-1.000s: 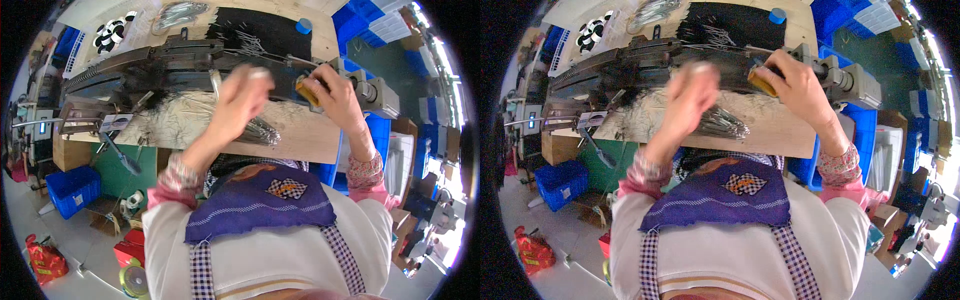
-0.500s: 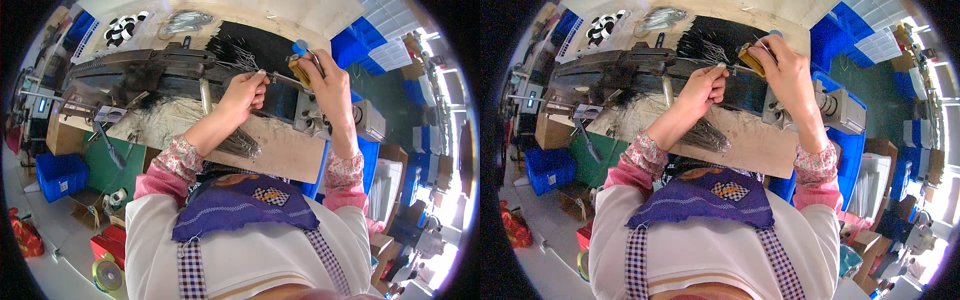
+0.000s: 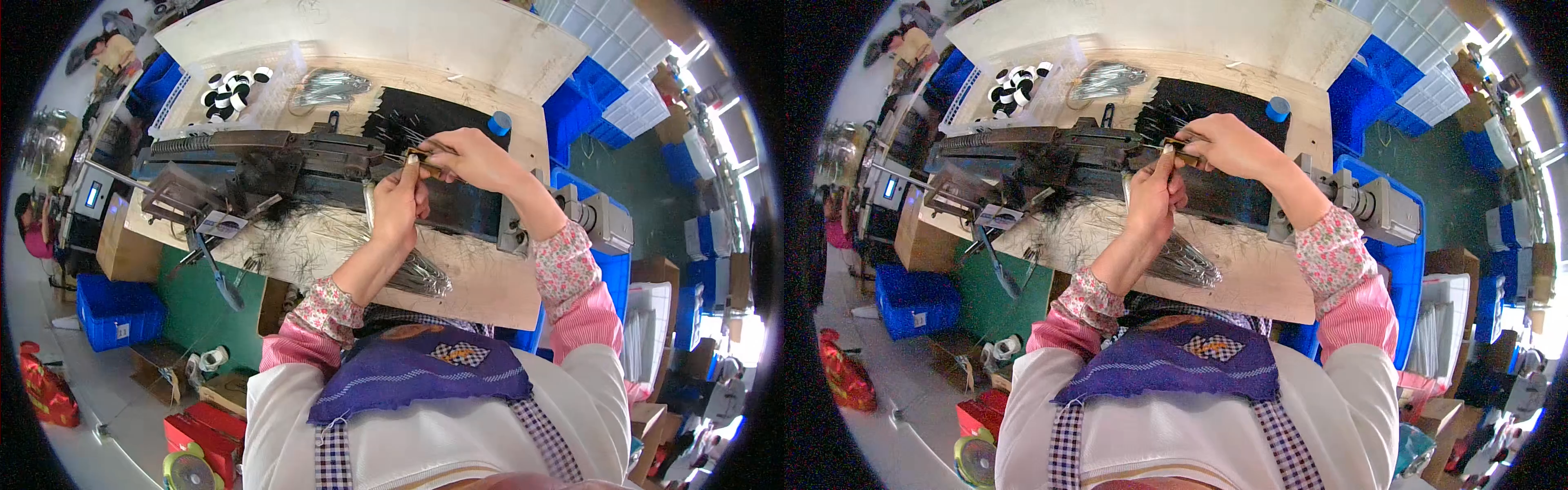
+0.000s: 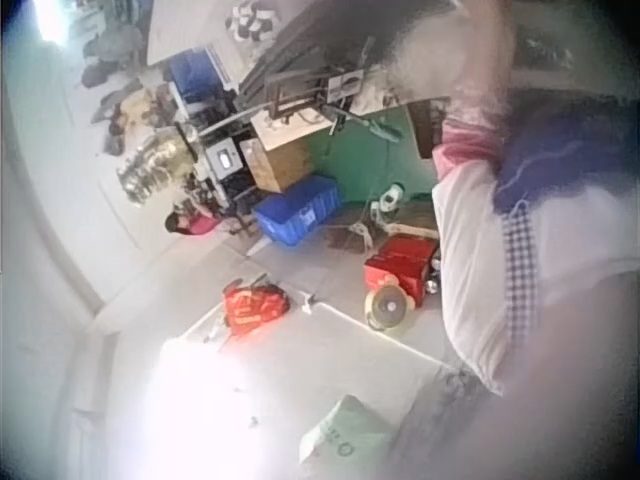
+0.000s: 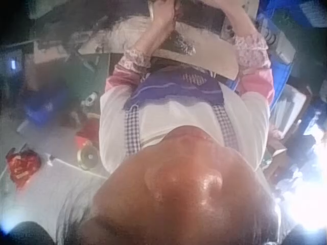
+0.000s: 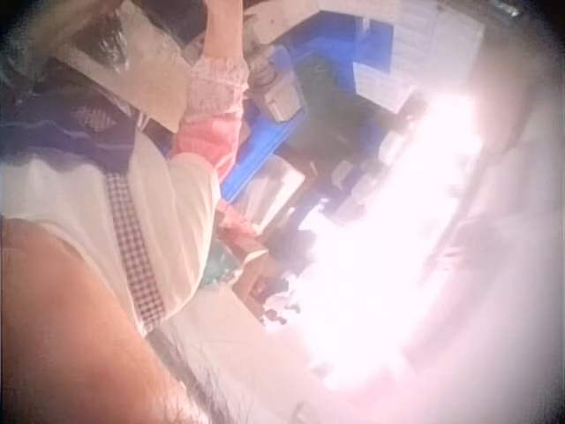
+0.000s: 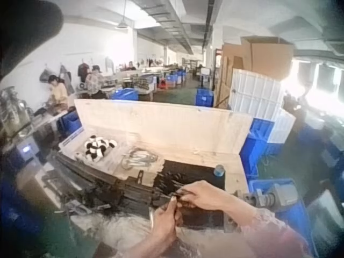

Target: Assembling thin synthetic bristles into a mechanical holder using small tools.

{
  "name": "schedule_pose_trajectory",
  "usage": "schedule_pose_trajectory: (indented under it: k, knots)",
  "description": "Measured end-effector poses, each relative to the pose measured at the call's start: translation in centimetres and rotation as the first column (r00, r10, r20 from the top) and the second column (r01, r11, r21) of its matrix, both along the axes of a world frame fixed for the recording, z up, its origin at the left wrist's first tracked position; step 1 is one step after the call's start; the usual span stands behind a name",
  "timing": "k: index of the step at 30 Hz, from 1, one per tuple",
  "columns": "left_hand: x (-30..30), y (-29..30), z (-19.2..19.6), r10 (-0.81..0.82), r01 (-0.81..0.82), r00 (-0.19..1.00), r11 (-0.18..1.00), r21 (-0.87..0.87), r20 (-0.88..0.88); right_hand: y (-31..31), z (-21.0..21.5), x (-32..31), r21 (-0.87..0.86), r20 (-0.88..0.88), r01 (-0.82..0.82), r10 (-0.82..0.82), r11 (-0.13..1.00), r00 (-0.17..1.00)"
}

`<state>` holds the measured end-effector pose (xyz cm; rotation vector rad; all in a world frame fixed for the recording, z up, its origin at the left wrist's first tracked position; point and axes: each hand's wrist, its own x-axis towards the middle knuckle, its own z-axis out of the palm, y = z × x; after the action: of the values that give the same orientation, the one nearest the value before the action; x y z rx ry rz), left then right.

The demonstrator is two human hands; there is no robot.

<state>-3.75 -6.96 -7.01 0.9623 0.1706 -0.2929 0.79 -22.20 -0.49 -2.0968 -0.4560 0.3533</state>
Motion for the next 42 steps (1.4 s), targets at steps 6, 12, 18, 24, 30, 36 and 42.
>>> schedule_pose_trajectory:
  k: [6,12,18,24,30,36,42]
  knots:
    - [0.2,0.3,-0.2,-0.235,0.240,0.968,0.970,-0.043,0.086,-0.6,1.0,2.3,0.063,-0.274,-0.029,0.045,0.998,0.961]
    - [0.6,-0.1,1.9,-0.177,0.133,0.983,0.852,-0.506,-0.039,-1.0,1.3,1.7,-0.480,0.438,0.110,0.130,0.870,0.889]
    - [1.4,1.5,0.6,-0.180,0.069,0.980,0.715,-0.696,-0.089,-1.0,1.3,-0.8,-0.368,0.654,0.266,0.045,0.891,0.755]
    - [0.1,1.9,1.4,-0.108,0.058,0.993,0.796,-0.602,-0.048,0.4,-0.6,-0.8,-0.142,0.650,0.194,-0.056,0.971,0.758]
    - [-0.6,2.0,1.4,-0.069,0.066,0.998,0.841,-0.538,0.014,1.3,-0.2,-1.0,-0.195,0.661,0.155,0.013,0.968,0.750]
    - [-0.5,1.7,1.7,-0.071,0.087,0.996,0.849,-0.521,0.052,0.8,0.3,-1.0,-0.246,0.689,0.138,0.073,0.959,0.721]
    - [0.2,1.4,1.8,-0.059,0.052,0.998,0.846,-0.531,0.004,0.4,0.2,-1.4,-0.237,0.768,0.191,0.064,0.953,0.637]
